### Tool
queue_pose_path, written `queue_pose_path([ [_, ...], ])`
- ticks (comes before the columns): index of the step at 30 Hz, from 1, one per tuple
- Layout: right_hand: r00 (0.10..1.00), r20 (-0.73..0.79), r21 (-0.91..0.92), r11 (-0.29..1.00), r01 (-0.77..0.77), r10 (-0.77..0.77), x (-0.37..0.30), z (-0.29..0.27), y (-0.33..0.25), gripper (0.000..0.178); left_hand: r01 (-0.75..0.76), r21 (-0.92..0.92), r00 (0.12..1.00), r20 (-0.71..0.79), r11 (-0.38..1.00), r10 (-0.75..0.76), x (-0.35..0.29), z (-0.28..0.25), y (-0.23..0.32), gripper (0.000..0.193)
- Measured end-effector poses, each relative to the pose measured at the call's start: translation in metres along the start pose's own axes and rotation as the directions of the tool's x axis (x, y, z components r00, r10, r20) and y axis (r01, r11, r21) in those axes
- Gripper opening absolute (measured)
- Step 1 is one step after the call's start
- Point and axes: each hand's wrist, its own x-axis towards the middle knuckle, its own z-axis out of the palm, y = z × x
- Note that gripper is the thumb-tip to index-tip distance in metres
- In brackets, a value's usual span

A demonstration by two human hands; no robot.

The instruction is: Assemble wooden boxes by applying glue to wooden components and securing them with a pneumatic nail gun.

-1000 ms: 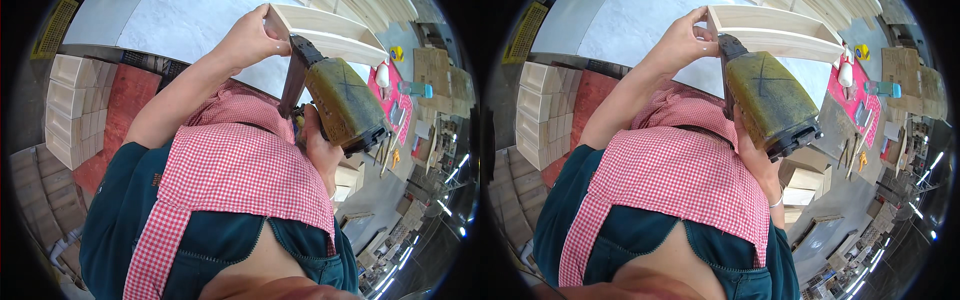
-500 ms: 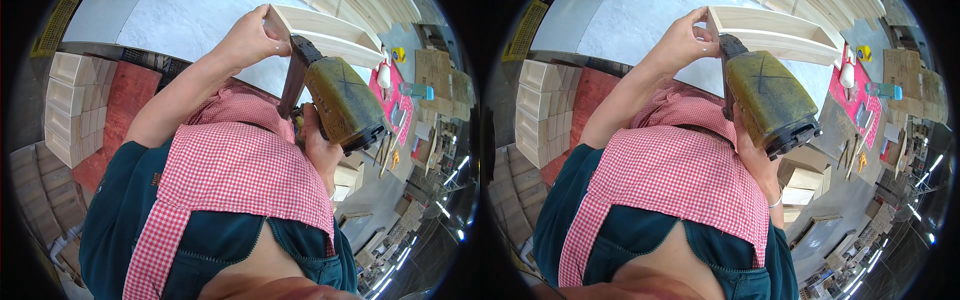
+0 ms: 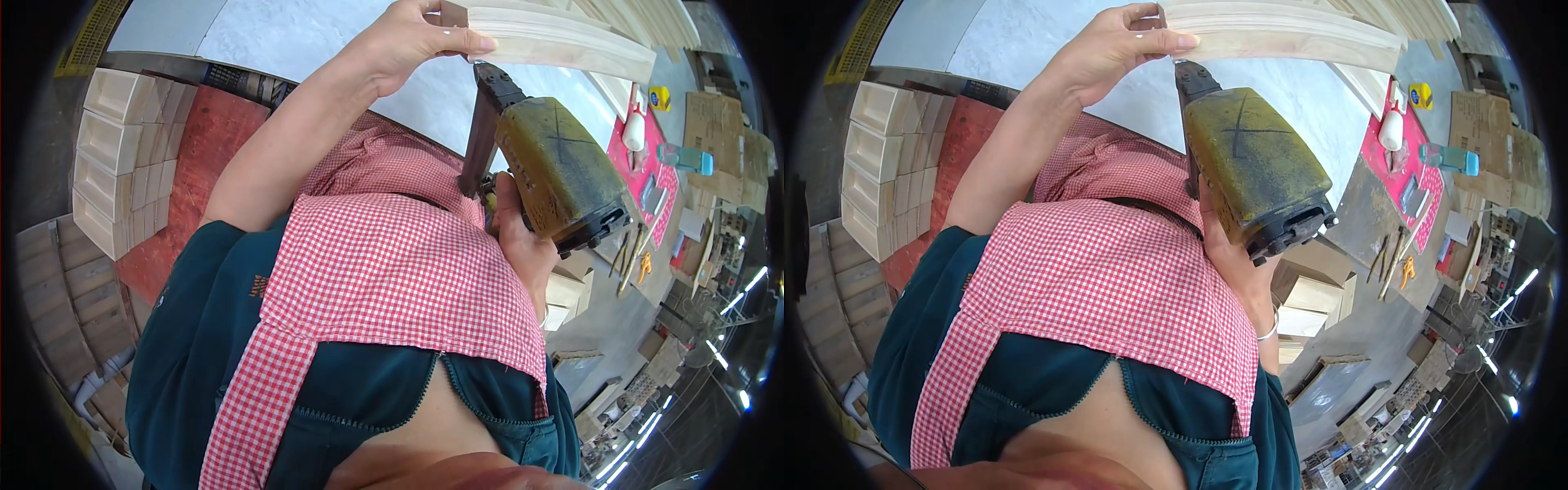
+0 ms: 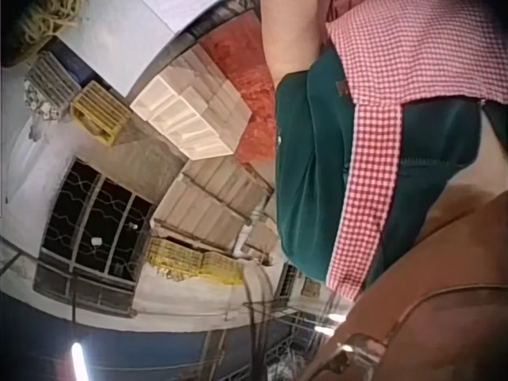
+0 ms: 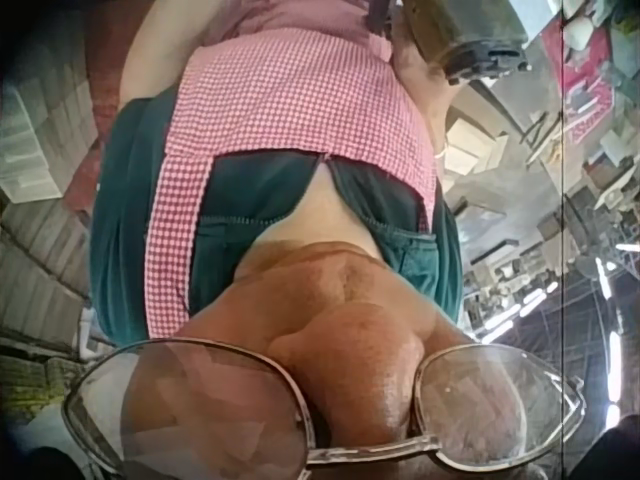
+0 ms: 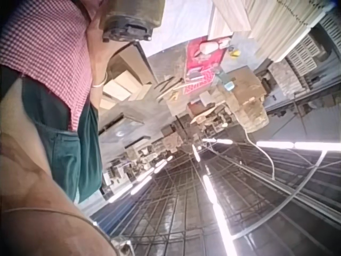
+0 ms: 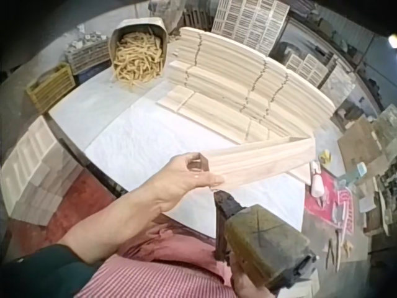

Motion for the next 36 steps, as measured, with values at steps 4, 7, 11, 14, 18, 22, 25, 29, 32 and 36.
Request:
queue_pose_path([
  [4,1.0,0.014,-0.014,1.0,0.011,-0.01,0.001,-0.001,0.003,0.053,0.017,-0.013,1.0,0.003,1.0,-0.017,-0.002,0.001,0.0,0.033],
  [7,1.0,0.02,-0.017,1.0,0.014,-0.014,0.001,0.0,0.003,0.052,0.013,-0.021,1.0,0.0,1.0,-0.013,-0.001,0.001,-0.002,0.033],
  [11,1.0,0.023,-0.012,1.0,0.014,-0.014,0.0,0.001,0.002,0.052,-0.018,-0.028,1.0,-0.009,0.999,0.017,0.0,0.0,-0.004,0.032],
  [14,0.998,0.017,-0.061,0.996,0.068,-0.067,0.0,0.003,0.004,0.053,-0.026,-0.048,0.999,-0.032,0.998,0.025,-0.003,0.003,-0.003,0.031],
  [18,0.998,0.028,-0.057,0.997,0.055,-0.053,0.002,0.003,0.004,0.054,-0.013,-0.044,0.999,-0.03,0.999,0.012,-0.003,0.002,-0.003,0.031],
  [22,0.996,-0.013,0.02,0.996,-0.091,0.091,0.002,0.0,-0.006,0.059,0.015,-0.013,1.0,-0.009,1.0,-0.015,0.005,-0.007,-0.004,0.036],
  [25,0.969,-0.235,0.511,0.857,0.062,0.07,0.011,-0.016,0.028,0.059,0.051,0.043,0.999,0.018,0.998,-0.051,0.013,-0.02,-0.007,0.046],
  [29,0.901,-0.433,-0.084,0.996,-0.023,-0.016,0.036,-0.082,0.028,0.053,-0.13,0.428,0.99,-0.002,0.894,0.144,0.001,-0.065,-0.014,0.085],
  [32,0.904,-0.425,-0.243,0.968,-0.061,-0.05,0.059,-0.145,0.089,0.049,-0.245,0.636,0.969,0.128,0.732,0.213,0.003,-0.112,-0.028,0.092],
  [36,0.898,-0.355,-0.724,0.685,-0.086,-0.262,0.096,-0.208,0.195,0.048,-0.19,0.664,0.981,0.162,0.723,0.109,0.007,-0.127,-0.025,0.093],
])
